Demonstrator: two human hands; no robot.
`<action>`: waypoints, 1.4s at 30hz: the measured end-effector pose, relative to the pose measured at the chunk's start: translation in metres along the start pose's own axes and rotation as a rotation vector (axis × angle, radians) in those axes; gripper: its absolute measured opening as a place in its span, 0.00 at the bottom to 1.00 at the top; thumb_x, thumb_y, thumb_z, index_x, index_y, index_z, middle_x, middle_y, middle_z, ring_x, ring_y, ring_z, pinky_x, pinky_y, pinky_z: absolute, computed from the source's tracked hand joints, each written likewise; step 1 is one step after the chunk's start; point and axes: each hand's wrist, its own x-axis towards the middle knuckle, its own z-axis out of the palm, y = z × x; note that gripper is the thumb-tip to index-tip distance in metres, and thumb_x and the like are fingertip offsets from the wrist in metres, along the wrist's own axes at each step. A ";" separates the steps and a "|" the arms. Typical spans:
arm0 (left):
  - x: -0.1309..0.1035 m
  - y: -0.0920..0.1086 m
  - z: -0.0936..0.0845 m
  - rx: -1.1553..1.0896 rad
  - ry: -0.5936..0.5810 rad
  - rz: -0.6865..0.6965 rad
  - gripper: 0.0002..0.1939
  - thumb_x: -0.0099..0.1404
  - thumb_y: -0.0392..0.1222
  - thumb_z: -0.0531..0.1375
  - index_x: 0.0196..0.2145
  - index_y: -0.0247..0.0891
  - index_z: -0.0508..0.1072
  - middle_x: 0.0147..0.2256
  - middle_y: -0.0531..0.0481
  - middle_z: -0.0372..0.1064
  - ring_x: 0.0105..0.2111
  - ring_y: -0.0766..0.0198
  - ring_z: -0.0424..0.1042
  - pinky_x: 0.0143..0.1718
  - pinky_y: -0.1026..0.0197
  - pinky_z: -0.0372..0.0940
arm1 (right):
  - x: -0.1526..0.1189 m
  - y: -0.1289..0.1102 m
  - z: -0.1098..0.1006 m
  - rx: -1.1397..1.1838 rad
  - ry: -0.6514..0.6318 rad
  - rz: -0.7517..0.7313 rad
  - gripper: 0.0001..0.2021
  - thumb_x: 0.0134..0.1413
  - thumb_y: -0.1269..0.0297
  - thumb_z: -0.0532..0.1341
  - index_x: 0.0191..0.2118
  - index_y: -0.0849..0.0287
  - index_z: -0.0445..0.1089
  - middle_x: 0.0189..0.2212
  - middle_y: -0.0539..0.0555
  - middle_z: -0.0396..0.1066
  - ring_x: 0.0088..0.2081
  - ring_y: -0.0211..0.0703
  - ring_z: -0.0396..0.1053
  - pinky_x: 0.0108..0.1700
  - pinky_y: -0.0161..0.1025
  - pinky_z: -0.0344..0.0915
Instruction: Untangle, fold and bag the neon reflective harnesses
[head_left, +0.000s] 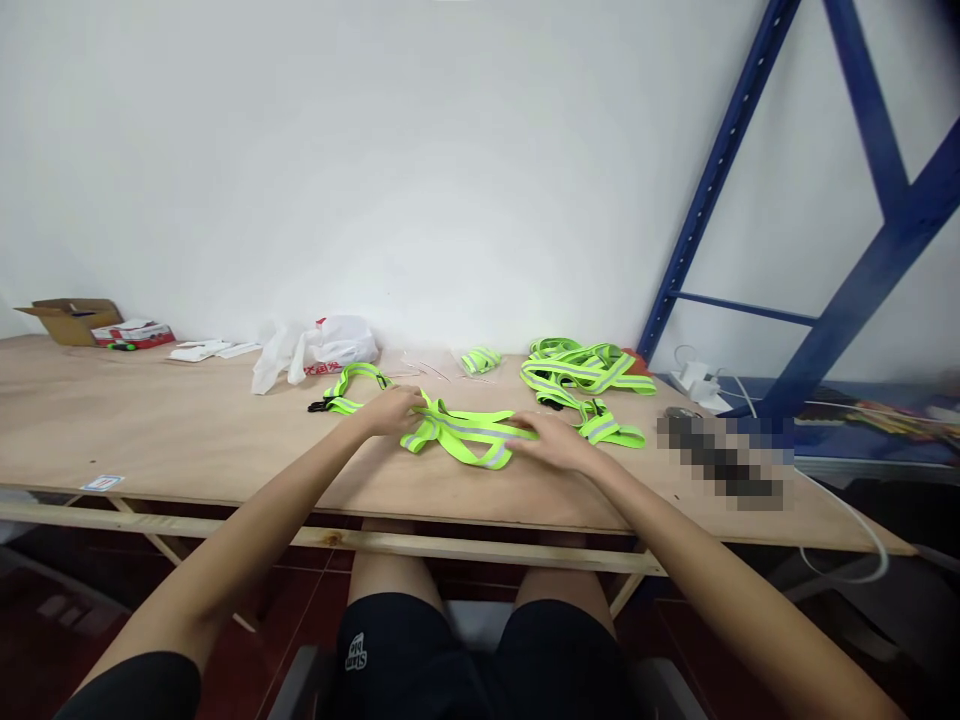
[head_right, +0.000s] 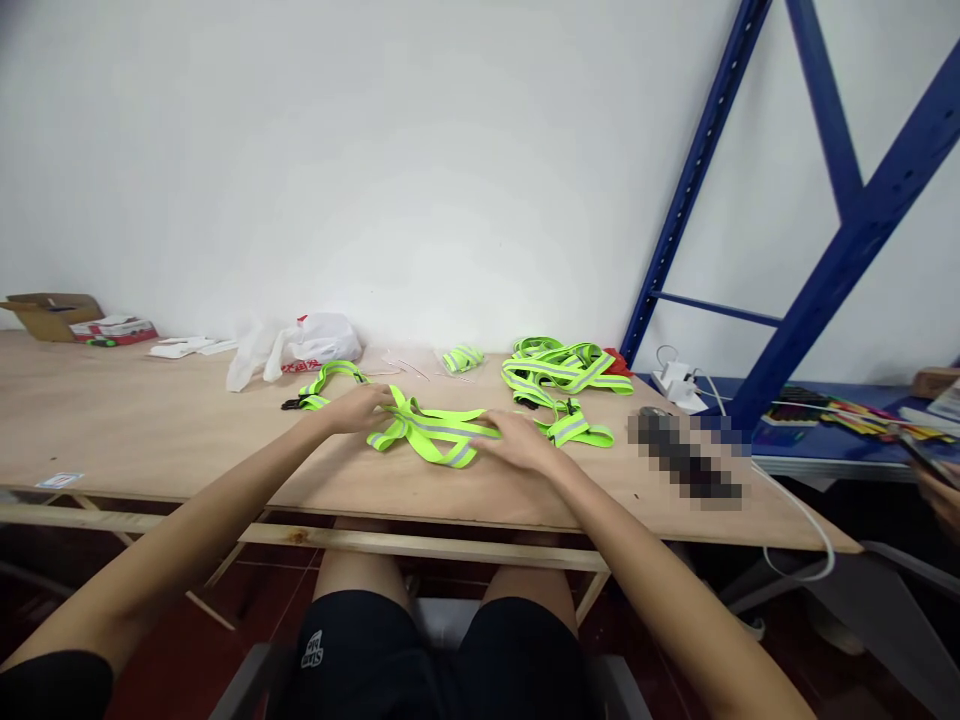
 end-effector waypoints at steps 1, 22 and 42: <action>-0.003 0.001 -0.003 0.000 0.010 0.004 0.10 0.61 0.38 0.56 0.37 0.39 0.77 0.40 0.43 0.75 0.42 0.51 0.73 0.48 0.52 0.62 | 0.001 -0.006 0.004 0.013 -0.044 -0.020 0.19 0.56 0.48 0.64 0.48 0.54 0.74 0.48 0.58 0.77 0.46 0.54 0.73 0.45 0.42 0.65; 0.001 -0.008 -0.213 -0.348 0.563 -0.348 0.06 0.54 0.30 0.69 0.32 0.34 0.79 0.25 0.52 0.73 0.30 0.58 0.74 0.36 0.59 0.67 | 0.075 0.011 -0.207 -0.322 0.531 0.138 0.12 0.56 0.66 0.60 0.42 0.60 0.80 0.33 0.52 0.79 0.40 0.48 0.74 0.45 0.44 0.66; -0.095 0.105 -0.154 -0.545 0.195 -0.208 0.18 0.74 0.51 0.52 0.45 0.33 0.71 0.32 0.48 0.75 0.33 0.60 0.76 0.37 0.56 0.72 | 0.013 -0.012 -0.260 0.217 -0.045 0.418 0.08 0.46 0.61 0.70 0.25 0.57 0.72 0.22 0.52 0.71 0.24 0.40 0.67 0.29 0.38 0.66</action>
